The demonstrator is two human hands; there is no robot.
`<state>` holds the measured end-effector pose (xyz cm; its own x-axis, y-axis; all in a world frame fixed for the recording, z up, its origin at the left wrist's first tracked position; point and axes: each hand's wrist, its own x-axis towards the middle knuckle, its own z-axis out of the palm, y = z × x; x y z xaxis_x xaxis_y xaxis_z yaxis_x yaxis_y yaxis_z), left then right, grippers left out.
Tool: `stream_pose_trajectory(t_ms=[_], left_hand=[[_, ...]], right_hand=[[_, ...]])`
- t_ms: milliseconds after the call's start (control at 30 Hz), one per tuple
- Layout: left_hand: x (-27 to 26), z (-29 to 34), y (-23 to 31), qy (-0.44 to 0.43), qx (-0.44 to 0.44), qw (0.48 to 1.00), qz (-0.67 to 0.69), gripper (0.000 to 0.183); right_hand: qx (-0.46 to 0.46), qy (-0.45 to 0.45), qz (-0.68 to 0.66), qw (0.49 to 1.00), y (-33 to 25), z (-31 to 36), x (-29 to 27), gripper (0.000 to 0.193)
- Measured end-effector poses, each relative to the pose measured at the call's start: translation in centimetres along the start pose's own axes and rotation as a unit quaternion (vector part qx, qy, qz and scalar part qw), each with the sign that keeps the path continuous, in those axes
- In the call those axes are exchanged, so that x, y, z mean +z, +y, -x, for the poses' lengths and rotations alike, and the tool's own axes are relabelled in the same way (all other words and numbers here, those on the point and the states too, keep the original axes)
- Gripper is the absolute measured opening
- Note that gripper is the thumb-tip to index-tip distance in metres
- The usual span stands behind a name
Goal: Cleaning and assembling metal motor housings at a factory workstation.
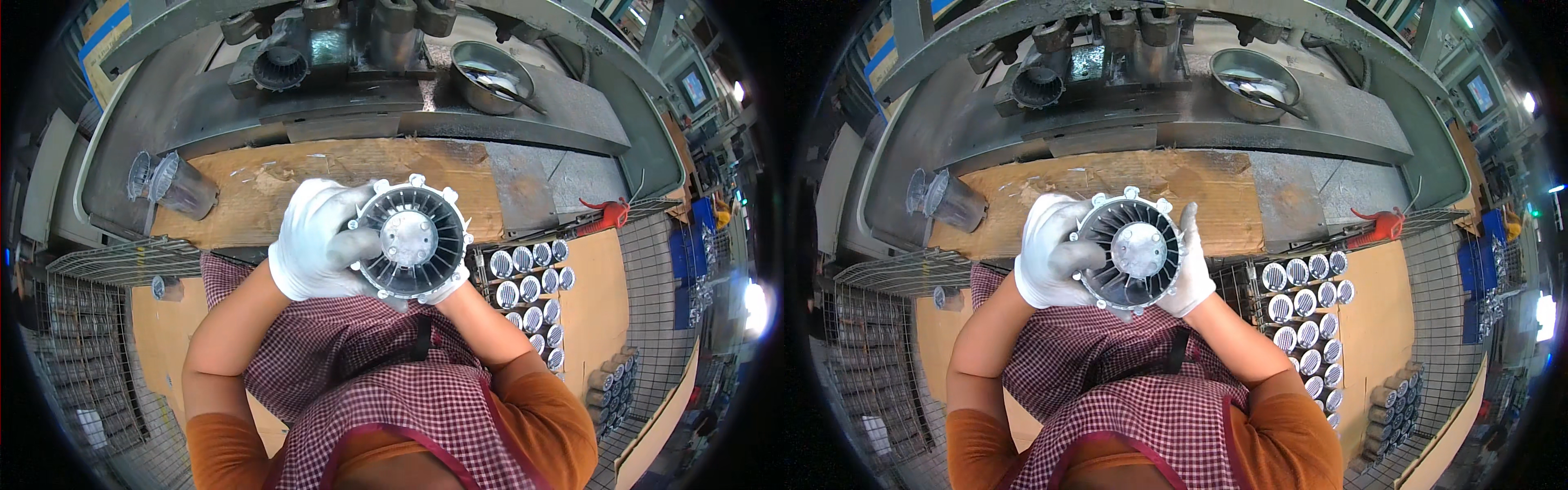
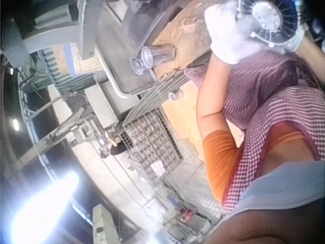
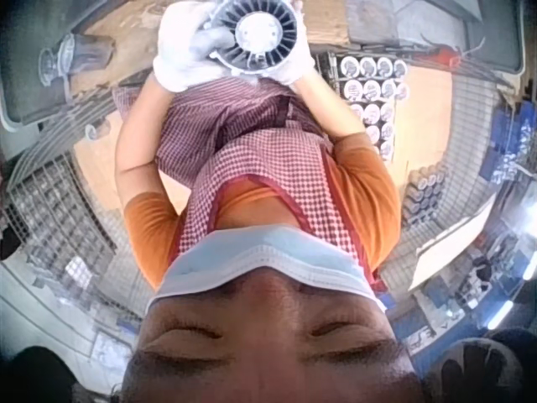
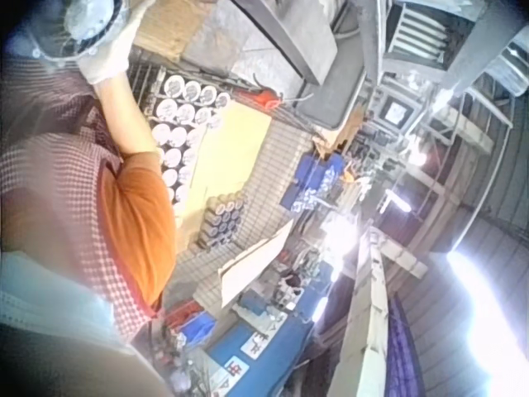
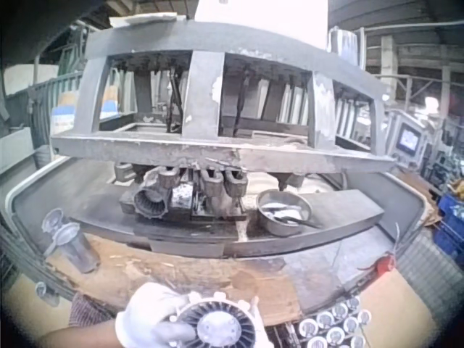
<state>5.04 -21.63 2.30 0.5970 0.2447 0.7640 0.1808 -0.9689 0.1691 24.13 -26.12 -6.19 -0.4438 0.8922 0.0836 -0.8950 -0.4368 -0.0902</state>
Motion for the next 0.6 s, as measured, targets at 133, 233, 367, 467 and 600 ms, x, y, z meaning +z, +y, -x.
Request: stream_pose_trajectory(t_ms=[133, 233, 367, 467, 600], left_hand=[[0.2, -0.4, 0.7, -0.003, -0.014, 0.999, -0.034, 0.067], [0.3, -0.1, 0.7, -0.036, -0.033, 0.998, -0.040, 0.068], [0.4, -0.4, 0.3, -0.145, -0.107, 0.984, 0.011, 0.075], [1.5, -1.4, 0.8, -0.086, -0.157, 0.983, 0.035, 0.088], [2.1, -0.8, 0.6, -0.282, -0.173, 0.944, -0.015, 0.109]], right_hand=[[-0.019, 0.033, 0.114, 0.993, 1.0, 0.3, 0.5, 0.072], [-0.127, -0.014, 0.600, 0.790, 1.2, 0.9, 1.3, 0.045], [-0.068, 0.103, 0.270, 0.955, 1.1, 1.3, 1.6, 0.074], [-0.034, 0.104, 0.214, 0.971, -1.5, 4.6, -0.5, 0.091], [0.034, 0.049, 0.151, 0.987, -4.9, 11.1, -2.4, 0.096]])
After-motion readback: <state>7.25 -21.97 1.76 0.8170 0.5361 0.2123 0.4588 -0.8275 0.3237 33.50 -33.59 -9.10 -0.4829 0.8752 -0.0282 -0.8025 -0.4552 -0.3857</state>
